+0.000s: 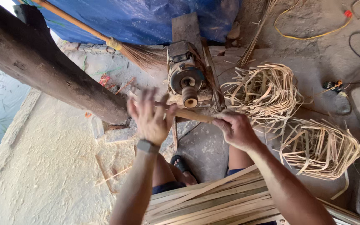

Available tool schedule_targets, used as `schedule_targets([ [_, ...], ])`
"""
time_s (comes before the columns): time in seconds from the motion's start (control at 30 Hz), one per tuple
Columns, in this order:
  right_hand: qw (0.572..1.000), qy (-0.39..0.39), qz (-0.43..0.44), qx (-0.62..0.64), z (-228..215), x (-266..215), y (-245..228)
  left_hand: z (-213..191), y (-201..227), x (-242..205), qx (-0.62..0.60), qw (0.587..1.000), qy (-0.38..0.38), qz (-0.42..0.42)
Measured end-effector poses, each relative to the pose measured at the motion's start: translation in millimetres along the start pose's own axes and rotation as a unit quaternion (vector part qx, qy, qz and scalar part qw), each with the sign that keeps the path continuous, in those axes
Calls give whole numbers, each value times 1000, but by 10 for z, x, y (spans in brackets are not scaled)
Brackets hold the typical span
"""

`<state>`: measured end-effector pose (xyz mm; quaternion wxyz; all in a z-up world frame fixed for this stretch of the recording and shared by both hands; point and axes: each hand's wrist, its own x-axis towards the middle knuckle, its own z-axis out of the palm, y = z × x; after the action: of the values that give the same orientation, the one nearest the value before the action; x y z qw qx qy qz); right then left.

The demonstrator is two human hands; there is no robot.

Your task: The person shapes thin bamboo strips by running them through a rotating machine, handling each strip one at a time and placing the finished pieces in a pile on the floor.

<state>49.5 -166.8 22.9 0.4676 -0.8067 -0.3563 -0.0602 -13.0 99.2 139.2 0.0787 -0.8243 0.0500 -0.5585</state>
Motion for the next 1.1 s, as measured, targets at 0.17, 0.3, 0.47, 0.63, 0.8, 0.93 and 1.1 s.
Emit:
schedule_targets([
  [0.17,997,-22,-63,-31,-193,323,-54,291,-254,-119,-126,964,-232,11],
  [0.3,989,-63,27,-133,-216,655,-98,519,-350,-122,-114,966,-230,-28],
  [0.47,985,-51,-22,-162,-181,976,47,741,-453,-22,-52,935,-340,-82],
  [0.63,963,-118,61,-233,-39,1227,160,919,-535,22,-74,886,-418,-185],
  [0.8,971,-87,53,-217,125,1233,186,961,-626,56,-80,823,-509,-241],
  [0.93,973,-89,89,-194,221,1148,146,900,-662,111,-89,814,-520,-241],
  [1.1,982,-65,89,-152,279,1112,164,867,-621,177,-71,804,-531,-260],
])
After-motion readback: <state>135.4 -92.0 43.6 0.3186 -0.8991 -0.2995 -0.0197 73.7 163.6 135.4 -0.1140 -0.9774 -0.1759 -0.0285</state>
